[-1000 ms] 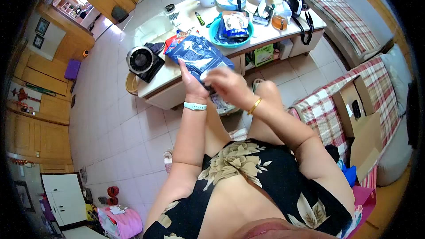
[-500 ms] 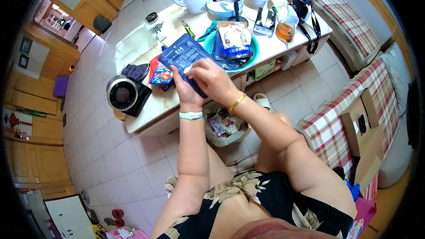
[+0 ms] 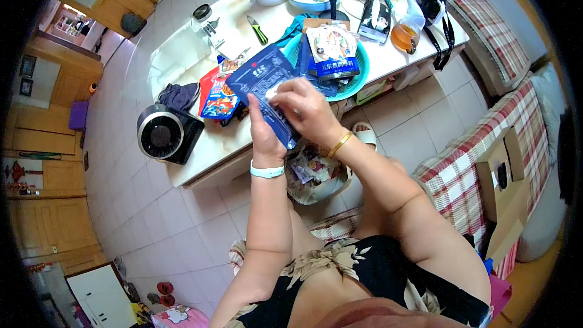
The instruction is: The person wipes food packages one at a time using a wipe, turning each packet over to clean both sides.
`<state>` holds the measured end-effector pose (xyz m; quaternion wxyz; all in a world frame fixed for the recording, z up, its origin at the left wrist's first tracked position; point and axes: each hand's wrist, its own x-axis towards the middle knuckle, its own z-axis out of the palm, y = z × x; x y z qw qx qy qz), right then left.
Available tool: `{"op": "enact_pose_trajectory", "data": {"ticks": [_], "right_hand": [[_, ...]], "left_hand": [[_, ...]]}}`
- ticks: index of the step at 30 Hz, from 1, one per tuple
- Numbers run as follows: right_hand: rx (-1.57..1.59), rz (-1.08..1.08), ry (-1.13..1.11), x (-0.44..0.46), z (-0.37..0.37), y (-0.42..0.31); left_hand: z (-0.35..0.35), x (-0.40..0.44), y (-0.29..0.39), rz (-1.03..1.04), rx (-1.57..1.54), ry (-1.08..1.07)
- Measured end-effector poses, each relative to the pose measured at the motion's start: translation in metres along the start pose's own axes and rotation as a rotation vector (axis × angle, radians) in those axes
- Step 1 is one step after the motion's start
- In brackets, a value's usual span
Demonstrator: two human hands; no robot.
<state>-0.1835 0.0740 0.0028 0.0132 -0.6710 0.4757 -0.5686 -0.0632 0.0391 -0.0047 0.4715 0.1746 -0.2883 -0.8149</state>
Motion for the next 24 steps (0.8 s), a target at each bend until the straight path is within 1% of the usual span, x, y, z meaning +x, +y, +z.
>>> {"op": "enact_pose_trajectory", "data": {"ticks": [3, 7, 8, 10, 11, 13, 14, 15, 17, 18, 19, 21, 22, 23, 24], "right_hand": [[-0.071, 0.023, 0.096, 0.009, -0.014, 0.016], [-0.176, 0.187, 0.137, 0.011, -0.033, 0.036], [-0.143, 0.250, 0.144, 0.008, -0.035, 0.048], [-0.126, 0.340, 0.190, 0.007, -0.044, 0.058], [-0.070, 0.429, 0.262, 0.006, -0.047, 0.060], [0.198, 0.681, 0.301, 0.004, -0.047, 0.068], [0.361, 0.717, 0.296, -0.004, -0.043, 0.085], [0.363, 0.716, 0.293, -0.001, -0.045, 0.078], [0.656, 0.958, 0.054, 0.010, -0.055, 0.051], [0.651, 0.969, -0.061, 0.012, -0.057, 0.044], [0.760, 0.970, -0.109, 0.009, -0.052, 0.047], [0.782, 0.912, -0.075, 0.006, -0.049, 0.051], [0.782, 0.913, -0.075, 0.006, -0.050, 0.049], [0.765, 0.860, 0.005, 0.006, -0.052, 0.047], [0.749, 0.807, 0.084, 0.007, -0.054, 0.045]], "left_hand": [[0.003, -0.002, -0.009, -0.111, -0.058, -0.082], [0.007, -0.007, -0.014, -0.174, -0.011, -0.049], [0.007, -0.007, -0.015, -0.202, -0.005, -0.034], [0.007, -0.005, -0.016, -0.184, -0.010, -0.025], [0.007, -0.004, -0.017, -0.163, -0.016, -0.017], [0.005, 0.000, -0.016, -0.153, -0.042, -0.016], [0.005, 0.001, -0.017, -0.146, -0.071, -0.018], [0.005, 0.002, -0.016, -0.143, -0.071, -0.017], [0.006, 0.002, -0.016, -0.127, -0.007, 0.036], [0.005, 0.002, -0.017, -0.127, -0.008, 0.037], [0.003, 0.004, -0.017, -0.127, 0.020, 0.045], [-0.001, 0.006, -0.020, -0.127, 0.048, 0.053], [-0.005, 0.008, -0.020, -0.040, 0.197, 0.072], [-0.010, 0.011, -0.021, 0.047, 0.345, 0.091], [-0.010, 0.015, -0.018, 0.146, 0.470, 0.057]]}}
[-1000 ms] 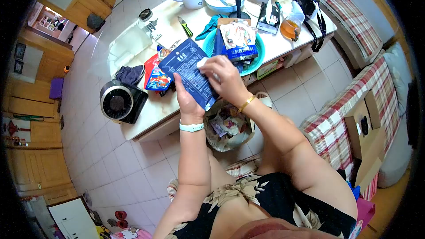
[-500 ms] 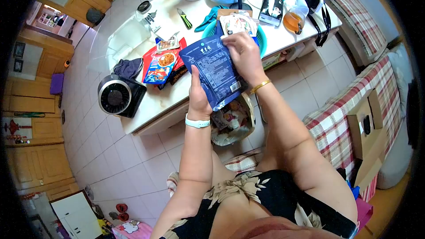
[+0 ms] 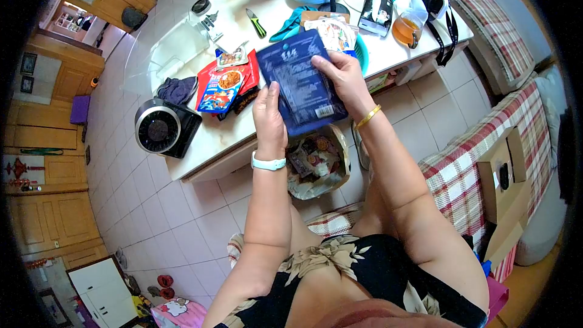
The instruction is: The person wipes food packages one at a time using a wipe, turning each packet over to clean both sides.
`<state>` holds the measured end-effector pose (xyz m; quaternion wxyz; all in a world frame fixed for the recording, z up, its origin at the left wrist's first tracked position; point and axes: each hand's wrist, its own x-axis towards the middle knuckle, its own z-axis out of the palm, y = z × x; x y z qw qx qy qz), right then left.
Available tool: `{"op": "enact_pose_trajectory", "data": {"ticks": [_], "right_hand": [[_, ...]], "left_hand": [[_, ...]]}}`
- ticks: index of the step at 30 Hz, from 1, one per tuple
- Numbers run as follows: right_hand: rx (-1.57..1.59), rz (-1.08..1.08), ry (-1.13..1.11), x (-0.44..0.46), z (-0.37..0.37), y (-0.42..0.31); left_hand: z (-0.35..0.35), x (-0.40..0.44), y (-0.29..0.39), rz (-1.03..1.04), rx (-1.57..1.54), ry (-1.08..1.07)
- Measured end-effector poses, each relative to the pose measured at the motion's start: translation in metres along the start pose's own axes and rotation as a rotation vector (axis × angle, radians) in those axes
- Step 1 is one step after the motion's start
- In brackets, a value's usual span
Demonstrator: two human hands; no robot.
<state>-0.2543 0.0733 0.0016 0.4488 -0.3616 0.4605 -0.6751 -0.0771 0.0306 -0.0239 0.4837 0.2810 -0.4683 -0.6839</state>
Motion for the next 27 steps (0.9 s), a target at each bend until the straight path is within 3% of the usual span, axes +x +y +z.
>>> {"op": "enact_pose_trajectory", "data": {"ticks": [1, 3, 4, 6, 8, 9, 13, 15, 25, 27], "right_hand": [[-0.044, -0.077, 0.080, 0.003, 0.001, 0.003], [0.029, -0.194, 0.217, -0.005, 0.012, -0.005], [0.030, -0.194, 0.216, -0.006, 0.016, -0.003], [-0.073, -0.425, 0.215, -0.007, 0.023, 0.004], [-0.314, -0.500, 0.148, -0.020, 0.036, 0.003], [-0.426, -0.534, 0.076, -0.031, 0.046, -0.004], [-0.471, -0.703, -0.197, -0.048, 0.072, -0.002], [-0.668, -0.804, -0.241, -0.052, 0.079, 0.003], [-0.951, -0.908, -0.016, -0.023, 0.052, -0.003], [-0.923, -0.824, 0.031, -0.017, 0.042, -0.007]], "left_hand": [[0.002, -0.001, 0.000, 0.000, 0.001, 0.000], [0.009, -0.005, 0.005, 0.201, 0.266, 0.196], [0.004, -0.004, 0.003, 0.251, 0.308, 0.083], [0.019, -0.010, 0.002, 0.294, 0.254, -0.017], [0.030, -0.018, 0.005, 0.309, 0.218, -0.201], [0.033, -0.019, -0.002, 0.372, 0.214, -0.166], [0.012, -0.035, -0.002, 0.090, -0.245, -0.024], [-0.001, -0.034, 0.009, -0.004, -0.343, -0.040], [0.028, -0.030, 0.016, -0.155, -0.490, -0.165], [0.032, -0.031, 0.015, -0.176, -0.488, -0.190]]}}
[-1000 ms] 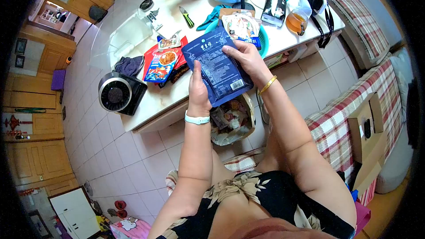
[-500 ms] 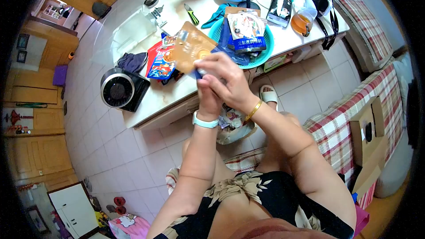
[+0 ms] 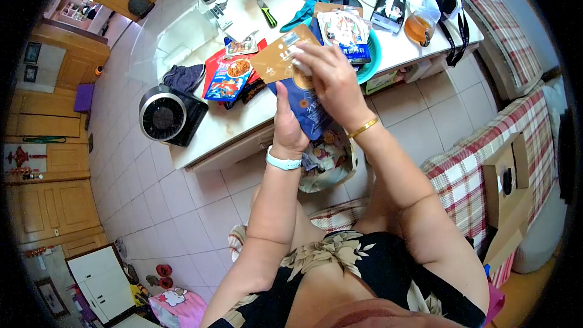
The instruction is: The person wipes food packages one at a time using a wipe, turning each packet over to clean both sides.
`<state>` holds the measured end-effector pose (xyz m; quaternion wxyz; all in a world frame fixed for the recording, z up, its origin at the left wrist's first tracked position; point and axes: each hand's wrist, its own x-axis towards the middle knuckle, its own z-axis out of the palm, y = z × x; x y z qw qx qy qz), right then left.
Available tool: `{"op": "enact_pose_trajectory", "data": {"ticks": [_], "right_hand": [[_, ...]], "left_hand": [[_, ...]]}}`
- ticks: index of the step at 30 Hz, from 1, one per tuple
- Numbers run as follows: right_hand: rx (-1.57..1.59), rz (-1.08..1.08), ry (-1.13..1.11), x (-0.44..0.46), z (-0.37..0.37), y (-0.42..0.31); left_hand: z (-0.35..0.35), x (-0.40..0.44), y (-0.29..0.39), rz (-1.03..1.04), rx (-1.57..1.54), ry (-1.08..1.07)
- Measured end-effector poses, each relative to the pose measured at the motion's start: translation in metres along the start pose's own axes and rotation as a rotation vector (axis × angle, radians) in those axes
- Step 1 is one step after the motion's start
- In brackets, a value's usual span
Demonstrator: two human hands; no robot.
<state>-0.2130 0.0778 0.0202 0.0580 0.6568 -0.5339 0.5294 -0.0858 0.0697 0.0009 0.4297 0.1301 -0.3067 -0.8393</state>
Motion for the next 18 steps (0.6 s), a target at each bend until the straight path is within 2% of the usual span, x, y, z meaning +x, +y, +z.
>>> {"op": "enact_pose_trajectory", "data": {"ticks": [5, 8, 10, 16, 18], "right_hand": [[0.023, 0.008, -0.004, -0.003, 0.003, -0.003], [0.156, -0.061, -0.128, -0.011, 0.008, -0.020], [0.158, -0.121, -0.114, -0.012, 0.014, -0.022], [-0.062, -0.029, -0.029, -0.001, 0.001, 0.000], [-0.092, -0.001, 0.005, 0.001, -0.002, 0.015]], "left_hand": [[-0.001, 0.000, -0.001, 0.022, 0.060, -0.011], [-0.006, 0.000, -0.001, 0.065, 0.108, 0.048], [-0.011, -0.001, -0.002, 0.008, 0.113, 0.034], [-0.009, -0.003, -0.005, -0.113, 0.123, 0.013], [-0.006, -0.003, -0.005, -0.130, -0.014, -0.024]]}}
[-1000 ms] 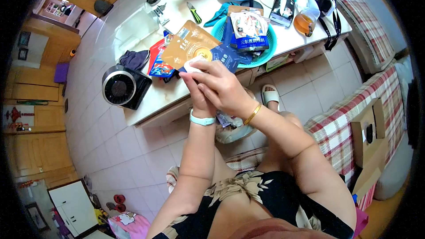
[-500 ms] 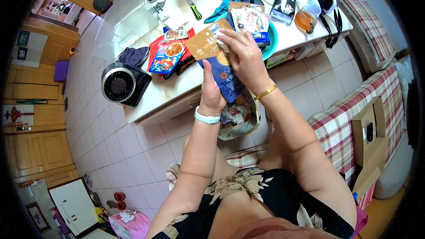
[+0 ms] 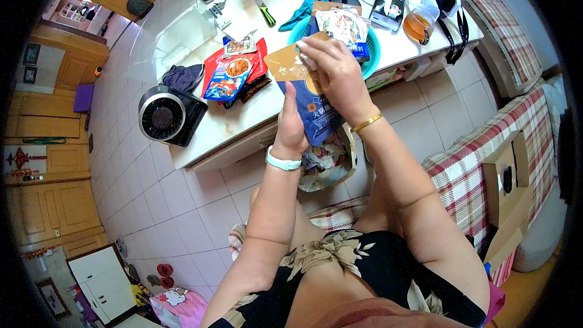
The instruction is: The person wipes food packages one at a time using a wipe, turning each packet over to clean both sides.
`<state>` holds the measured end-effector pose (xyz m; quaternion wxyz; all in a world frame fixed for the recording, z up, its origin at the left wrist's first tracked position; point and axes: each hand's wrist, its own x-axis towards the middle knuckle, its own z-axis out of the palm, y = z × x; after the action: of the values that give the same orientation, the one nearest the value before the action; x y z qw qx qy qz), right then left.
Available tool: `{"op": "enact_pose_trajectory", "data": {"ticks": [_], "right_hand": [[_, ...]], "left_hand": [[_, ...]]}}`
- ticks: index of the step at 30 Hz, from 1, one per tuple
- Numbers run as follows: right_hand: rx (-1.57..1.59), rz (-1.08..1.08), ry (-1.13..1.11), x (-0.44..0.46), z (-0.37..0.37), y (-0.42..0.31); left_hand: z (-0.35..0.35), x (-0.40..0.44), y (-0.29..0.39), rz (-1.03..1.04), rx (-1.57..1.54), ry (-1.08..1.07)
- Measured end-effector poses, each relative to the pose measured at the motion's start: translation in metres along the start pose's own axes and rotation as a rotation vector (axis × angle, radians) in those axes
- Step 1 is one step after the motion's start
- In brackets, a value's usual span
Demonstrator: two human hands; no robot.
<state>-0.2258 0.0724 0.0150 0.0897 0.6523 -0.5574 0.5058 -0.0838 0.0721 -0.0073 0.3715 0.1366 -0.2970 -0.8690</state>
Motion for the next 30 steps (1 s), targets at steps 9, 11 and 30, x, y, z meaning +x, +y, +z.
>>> {"op": "enact_pose_trajectory", "data": {"ticks": [9, 11, 30], "right_hand": [[0.146, -0.093, -0.164, -0.023, 0.018, -0.031], [0.185, -0.156, -0.180, -0.033, 0.028, -0.047], [0.007, 0.066, 0.095, -0.002, 0.004, 0.020]], "left_hand": [[-0.025, 0.011, 0.032, 0.277, -0.035, 0.191], [-0.037, 0.009, 0.043, 0.279, -0.052, 0.319], [-0.014, -0.003, 0.007, -0.002, 0.044, 0.073]]}}
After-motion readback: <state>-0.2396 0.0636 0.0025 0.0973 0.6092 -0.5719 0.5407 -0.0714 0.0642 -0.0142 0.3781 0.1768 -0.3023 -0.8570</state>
